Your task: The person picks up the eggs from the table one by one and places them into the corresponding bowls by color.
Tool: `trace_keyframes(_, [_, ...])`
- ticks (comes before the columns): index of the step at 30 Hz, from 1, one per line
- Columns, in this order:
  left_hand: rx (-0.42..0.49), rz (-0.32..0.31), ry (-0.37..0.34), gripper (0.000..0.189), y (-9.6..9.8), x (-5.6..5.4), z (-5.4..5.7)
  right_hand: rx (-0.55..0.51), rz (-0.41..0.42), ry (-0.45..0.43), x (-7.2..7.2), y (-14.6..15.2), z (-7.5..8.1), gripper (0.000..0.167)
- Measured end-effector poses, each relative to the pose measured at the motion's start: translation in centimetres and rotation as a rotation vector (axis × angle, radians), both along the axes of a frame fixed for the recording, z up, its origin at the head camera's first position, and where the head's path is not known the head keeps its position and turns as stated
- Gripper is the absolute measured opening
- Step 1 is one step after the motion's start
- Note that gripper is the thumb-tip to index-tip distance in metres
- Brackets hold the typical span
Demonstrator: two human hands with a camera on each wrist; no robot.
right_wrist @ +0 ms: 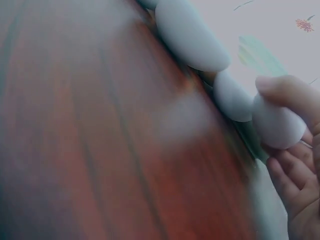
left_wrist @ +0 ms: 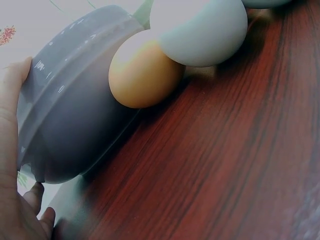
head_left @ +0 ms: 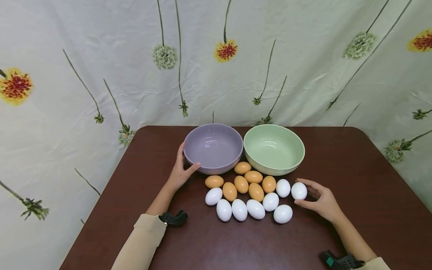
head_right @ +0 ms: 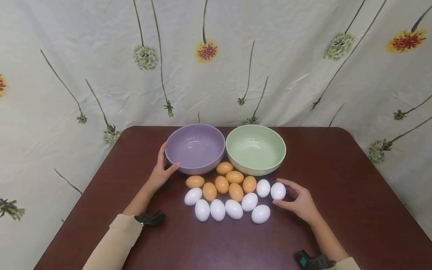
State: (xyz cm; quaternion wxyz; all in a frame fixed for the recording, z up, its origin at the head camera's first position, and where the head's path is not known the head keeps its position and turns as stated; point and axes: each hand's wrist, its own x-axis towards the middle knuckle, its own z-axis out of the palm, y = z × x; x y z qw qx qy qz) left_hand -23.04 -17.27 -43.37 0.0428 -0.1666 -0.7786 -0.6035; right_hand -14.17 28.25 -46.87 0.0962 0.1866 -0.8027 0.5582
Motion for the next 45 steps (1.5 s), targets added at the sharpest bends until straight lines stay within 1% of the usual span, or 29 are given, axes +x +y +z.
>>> trace_keyframes(4, [-0.001,0.004,-0.004,0.092,0.0,0.1,0.0,-0.025,0.029,0.041,-0.3,-0.2,0.9,0.062])
trace_keyframes(6, [0.001,0.004,-0.003,0.091,0.0,0.1,0.0,-0.032,0.038,0.047,-0.5,-0.3,1.5,0.062])
trace_keyframes(9, [0.003,0.004,0.001,0.091,0.0,0.1,0.0,-0.041,0.040,0.038,-1.1,-0.3,2.5,0.063])
trace_keyframes(15, [0.003,0.004,-0.002,0.091,0.0,0.1,0.0,-0.087,0.078,0.021,-2.3,-0.6,4.8,0.063])
trace_keyframes(20, [0.005,0.003,-0.006,0.090,0.0,0.2,0.0,-0.083,0.096,-0.009,-3.2,-1.2,6.0,0.062])
trace_keyframes(30, [0.007,0.010,-0.012,0.091,0.0,0.1,0.2,-0.047,0.128,-0.017,-5.2,-2.7,7.3,0.061])
trace_keyframes(40, [0.005,0.011,-0.005,0.092,0.0,0.1,0.1,-0.089,0.158,-0.036,-7.1,-4.2,8.4,0.058])
trace_keyframes(45, [0.006,0.014,-0.012,0.092,0.0,0.2,0.2,-0.079,0.162,-0.037,-8.0,-5.3,8.6,0.059])
